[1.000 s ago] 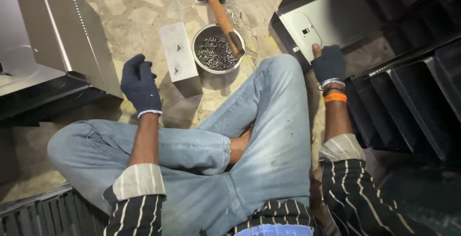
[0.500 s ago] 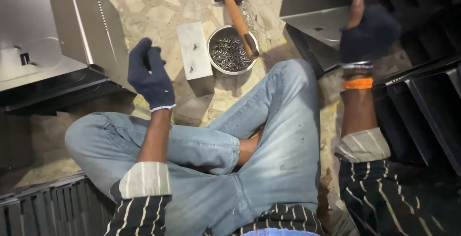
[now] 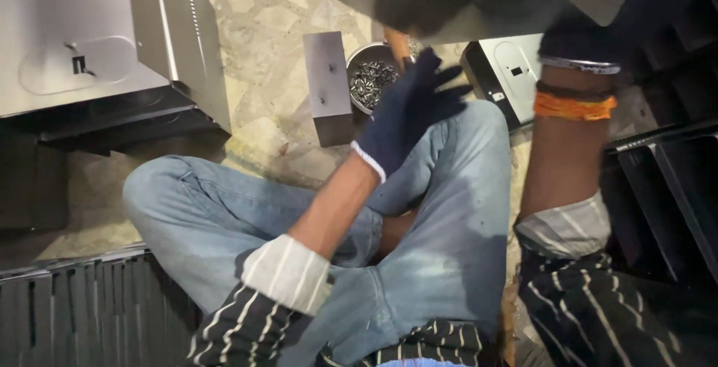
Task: The person sits on the workshop floor assembling metal enclosure panels. They pick screws from a bowl, position a small metal plate against a panel, and hammer the fasteners in, then stack the finished panel with other completed enclosures.
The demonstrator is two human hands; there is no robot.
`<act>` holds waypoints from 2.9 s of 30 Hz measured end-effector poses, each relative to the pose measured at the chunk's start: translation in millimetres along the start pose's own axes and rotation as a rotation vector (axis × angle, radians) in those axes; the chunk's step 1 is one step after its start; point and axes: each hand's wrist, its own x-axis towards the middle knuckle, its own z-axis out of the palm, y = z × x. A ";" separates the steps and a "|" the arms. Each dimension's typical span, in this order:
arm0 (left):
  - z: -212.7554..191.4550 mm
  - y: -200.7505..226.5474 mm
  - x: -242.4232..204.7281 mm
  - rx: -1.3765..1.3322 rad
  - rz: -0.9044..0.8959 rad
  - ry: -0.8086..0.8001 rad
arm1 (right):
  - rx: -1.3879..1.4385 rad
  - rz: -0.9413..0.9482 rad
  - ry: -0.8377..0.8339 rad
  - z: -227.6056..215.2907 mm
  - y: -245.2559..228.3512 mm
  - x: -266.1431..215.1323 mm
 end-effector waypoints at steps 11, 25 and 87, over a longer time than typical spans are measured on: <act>-30.2 81.0 23.2 -0.309 0.456 -0.077 | 0.792 0.356 -0.025 50.4 14.5 -18.7; -77.5 218.4 -59.0 0.371 0.387 0.155 | 0.208 0.568 -0.276 74.1 -59.9 -48.0; -207.5 132.6 -73.8 0.350 0.401 0.554 | -0.006 0.497 -0.120 82.9 47.9 -127.1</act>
